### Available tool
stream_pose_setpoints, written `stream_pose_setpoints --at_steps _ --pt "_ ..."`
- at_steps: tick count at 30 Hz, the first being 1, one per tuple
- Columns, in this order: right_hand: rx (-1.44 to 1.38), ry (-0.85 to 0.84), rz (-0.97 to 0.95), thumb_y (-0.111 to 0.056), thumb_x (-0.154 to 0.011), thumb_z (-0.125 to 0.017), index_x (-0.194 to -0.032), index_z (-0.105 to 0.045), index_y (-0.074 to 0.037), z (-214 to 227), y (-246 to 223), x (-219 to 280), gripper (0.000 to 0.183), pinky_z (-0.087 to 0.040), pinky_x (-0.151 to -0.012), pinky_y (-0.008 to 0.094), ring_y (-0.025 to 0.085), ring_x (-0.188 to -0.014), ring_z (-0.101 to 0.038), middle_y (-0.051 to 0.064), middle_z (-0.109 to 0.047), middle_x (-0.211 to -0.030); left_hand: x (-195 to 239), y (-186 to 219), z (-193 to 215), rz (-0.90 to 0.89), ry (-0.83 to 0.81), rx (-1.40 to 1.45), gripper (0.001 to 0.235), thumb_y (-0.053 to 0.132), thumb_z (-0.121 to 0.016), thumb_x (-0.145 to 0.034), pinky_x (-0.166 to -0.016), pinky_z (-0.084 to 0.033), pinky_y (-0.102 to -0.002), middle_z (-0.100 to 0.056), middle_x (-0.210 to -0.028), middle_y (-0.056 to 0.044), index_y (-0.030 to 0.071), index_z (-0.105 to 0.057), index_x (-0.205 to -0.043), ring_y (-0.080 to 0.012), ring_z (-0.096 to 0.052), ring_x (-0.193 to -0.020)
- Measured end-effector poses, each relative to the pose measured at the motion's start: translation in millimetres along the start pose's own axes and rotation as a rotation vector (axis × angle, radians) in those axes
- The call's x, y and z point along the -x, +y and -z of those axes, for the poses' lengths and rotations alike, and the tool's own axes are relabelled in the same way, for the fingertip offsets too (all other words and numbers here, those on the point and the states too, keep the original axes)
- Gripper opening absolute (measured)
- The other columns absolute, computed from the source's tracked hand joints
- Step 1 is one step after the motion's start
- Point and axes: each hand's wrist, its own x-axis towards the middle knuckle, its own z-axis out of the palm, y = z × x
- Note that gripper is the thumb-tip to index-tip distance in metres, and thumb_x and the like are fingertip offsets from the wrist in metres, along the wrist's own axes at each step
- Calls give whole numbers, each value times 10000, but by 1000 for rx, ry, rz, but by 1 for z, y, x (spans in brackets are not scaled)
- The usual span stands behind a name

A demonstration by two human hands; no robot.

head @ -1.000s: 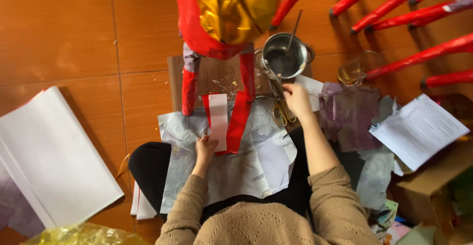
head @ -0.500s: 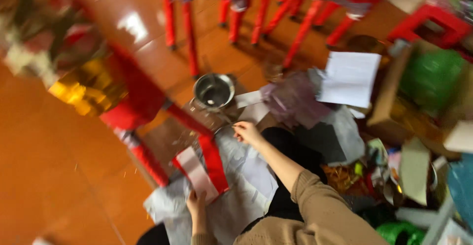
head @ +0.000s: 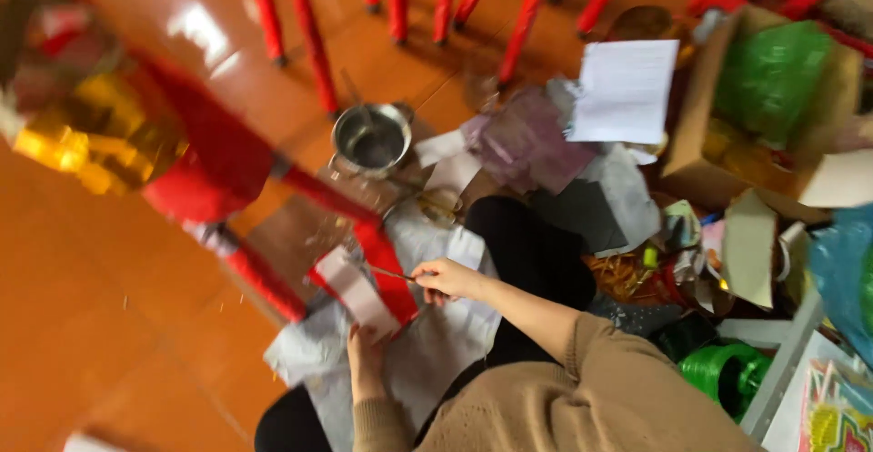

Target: Decorating a bamboo horse frame with red paper and gold foil

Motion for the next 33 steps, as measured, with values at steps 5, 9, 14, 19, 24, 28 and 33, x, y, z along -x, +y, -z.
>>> stream_pose_setpoints --at_steps 5,9,14,19,24,28,33 --pt "772 -17 322 -142 -923 -539 -1206 -648 -51 -29 7 -10 317 -550 -822 512 429 -990 -665 249 -694 -1065 -20 -23 10 65 18 46 508 -13 -537 -703 -630 -562 -627 -547 -1050 -239 9 -560 -1210 -423 -551 -881" --pt "909 -40 325 -103 -922 -515 -1242 -626 -75 -46 -8 -32 340 -529 -902 504 425 -1052 -642 219 -688 -1123 -20 -29 4 84 43 81 532 22 -567 -721 -614 -564 -572 -542 -1048 -199 3 -540 -1252 -354 -541 -886" --pt "1361 159 320 -183 -951 -484 -1342 -582 -261 -44 -5 -70 411 -582 -744 460 367 -907 -702 175 -706 -932 -10 -19 -5 162 78 231 405 218 -715 -860 -686 -525 -609 -495 -1097 -177 19 -571 -1183 -341 -516 -989" --pt "1514 147 339 -138 -907 -467 -1292 -592 -261 -51 -9 -87 424 -584 -726 487 378 -826 -713 155 -672 -932 -8 -23 -3 155 110 136 424 264 -728 -863 -653 -549 -547 -542 -1043 -146 27 -578 -1181 -287 -582 -940" --pt "1616 204 343 -127 -899 -468 -1291 -582 -265 -66 3 -110 431 -586 -743 473 343 -850 -717 127 -655 -994 -21 -35 2 193 113 103 724 255 -807 -826 -704 -506 -678 -499 -1248 -326 -78 -443 -1357 -424 -552 -1121" --pt "1446 164 316 -45 -907 -414 -1327 -524 -206 -61 24 -90 463 -575 -770 514 389 -868 -701 187 -662 -994 -53 -65 12 223 99 99 490 164 -748 -815 -742 -471 -674 -530 -1174 -314 -80 -594 -1210 -477 -543 -1077" --pt "1374 136 177 -126 -929 -438 -1253 -618 -221 -60 28 14 382 -586 -802 505 401 -915 -690 185 -628 -1160 -62 -76 30 211 94 196 494 50 -690 -795 -793 -449 -665 -447 -1268 -396 -171 -548 -1212 -527 -451 -1202"
